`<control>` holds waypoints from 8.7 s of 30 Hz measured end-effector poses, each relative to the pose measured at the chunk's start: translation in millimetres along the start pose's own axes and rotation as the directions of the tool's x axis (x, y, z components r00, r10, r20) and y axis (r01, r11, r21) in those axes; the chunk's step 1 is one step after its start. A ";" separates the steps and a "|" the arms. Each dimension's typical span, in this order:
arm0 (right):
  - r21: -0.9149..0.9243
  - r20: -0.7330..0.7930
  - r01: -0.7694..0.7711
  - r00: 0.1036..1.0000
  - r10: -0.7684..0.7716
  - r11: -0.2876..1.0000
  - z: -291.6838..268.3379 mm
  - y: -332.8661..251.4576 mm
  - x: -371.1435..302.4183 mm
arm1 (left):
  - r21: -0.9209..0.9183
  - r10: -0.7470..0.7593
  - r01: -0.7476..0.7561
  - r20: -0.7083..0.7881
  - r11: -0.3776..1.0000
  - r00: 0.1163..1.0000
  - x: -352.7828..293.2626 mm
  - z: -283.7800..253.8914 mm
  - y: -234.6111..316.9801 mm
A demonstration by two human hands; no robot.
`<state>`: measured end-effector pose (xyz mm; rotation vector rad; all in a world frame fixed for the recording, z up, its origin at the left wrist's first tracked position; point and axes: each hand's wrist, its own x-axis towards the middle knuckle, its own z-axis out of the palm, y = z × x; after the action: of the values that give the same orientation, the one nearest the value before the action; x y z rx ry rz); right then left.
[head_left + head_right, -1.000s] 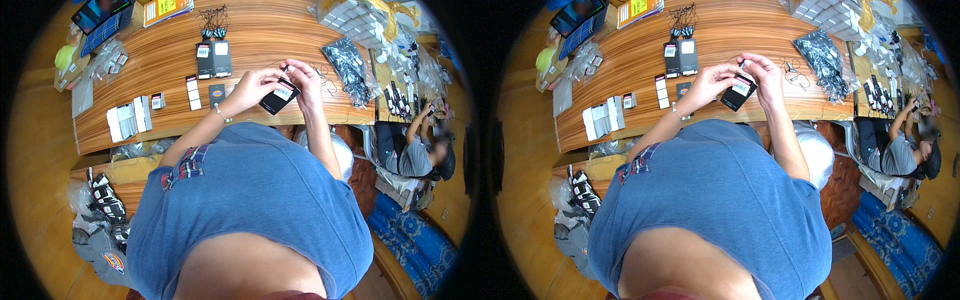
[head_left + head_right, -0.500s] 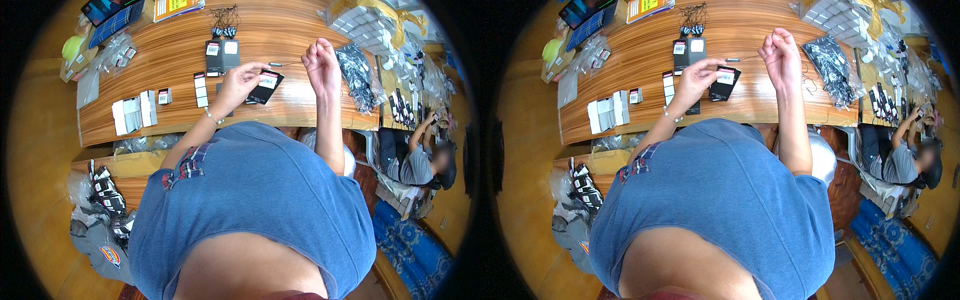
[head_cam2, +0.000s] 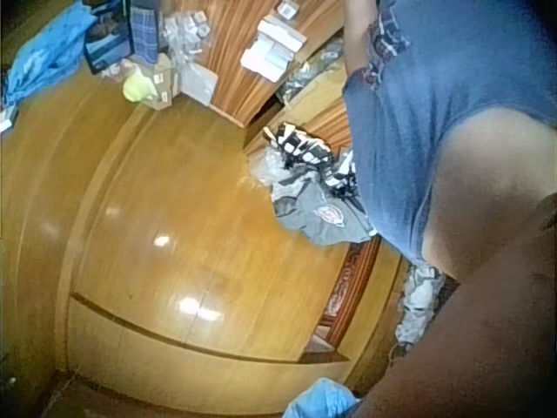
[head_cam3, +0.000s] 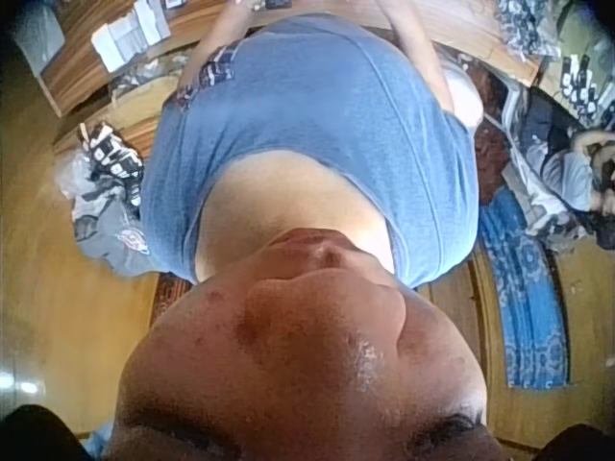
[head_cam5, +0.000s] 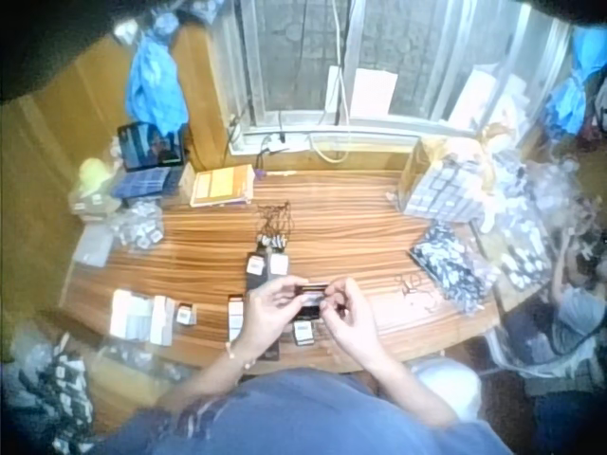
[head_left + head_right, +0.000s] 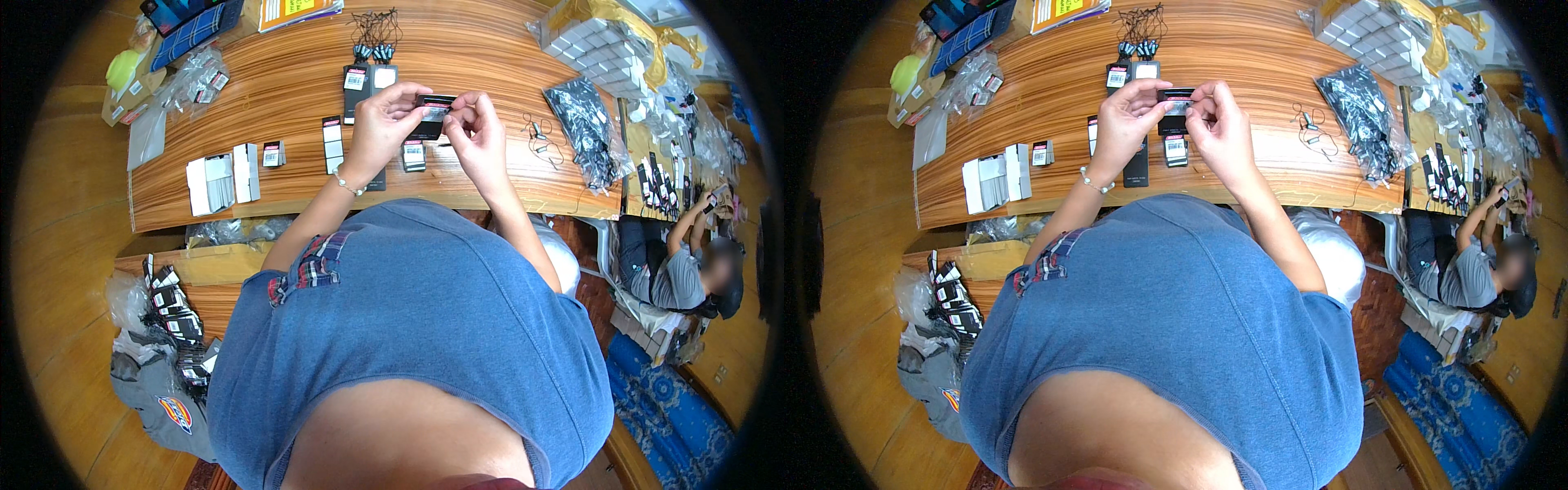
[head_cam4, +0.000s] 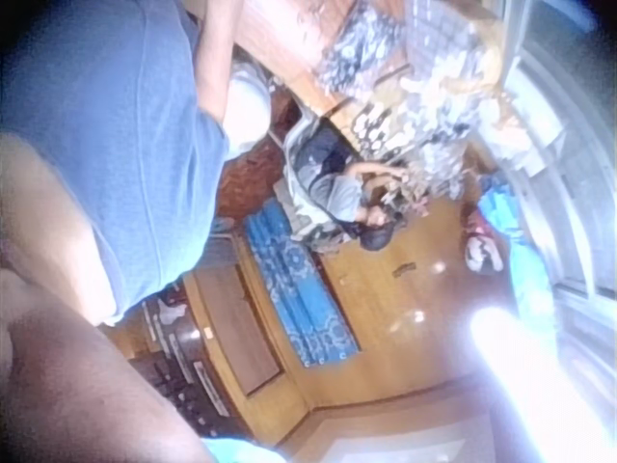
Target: The person sits at a wooden table and repeatedly picks up small black boxes and thin black wires. They attach the wires to the boxes and place the assembled items on the table. The person handles the components by hand without using any tools.
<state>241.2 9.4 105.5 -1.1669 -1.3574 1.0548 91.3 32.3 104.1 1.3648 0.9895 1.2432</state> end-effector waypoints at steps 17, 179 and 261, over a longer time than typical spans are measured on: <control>-0.063 -0.020 0.016 1.000 -0.018 0.998 -1.9 9.0 5.8 | 0.081 -0.057 0.048 0.110 0.996 0.992 -6.4 3.5 7.2; 0.953 0.304 -0.302 0.949 -0.087 0.032 -5.9 -10.8 57.8 | -0.175 -0.063 0.121 0.304 0.977 0.951 5.9 -32.5 -9.1; 0.479 0.579 -0.491 0.800 0.159 0.727 8.2 -1.8 21.1 | 0.301 0.223 -0.260 0.152 0.917 0.963 13.8 -36.9 22.8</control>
<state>232.5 30.0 109.6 -0.6597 -1.0326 2.0119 55.5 47.3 127.9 1.8382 0.9926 1.2027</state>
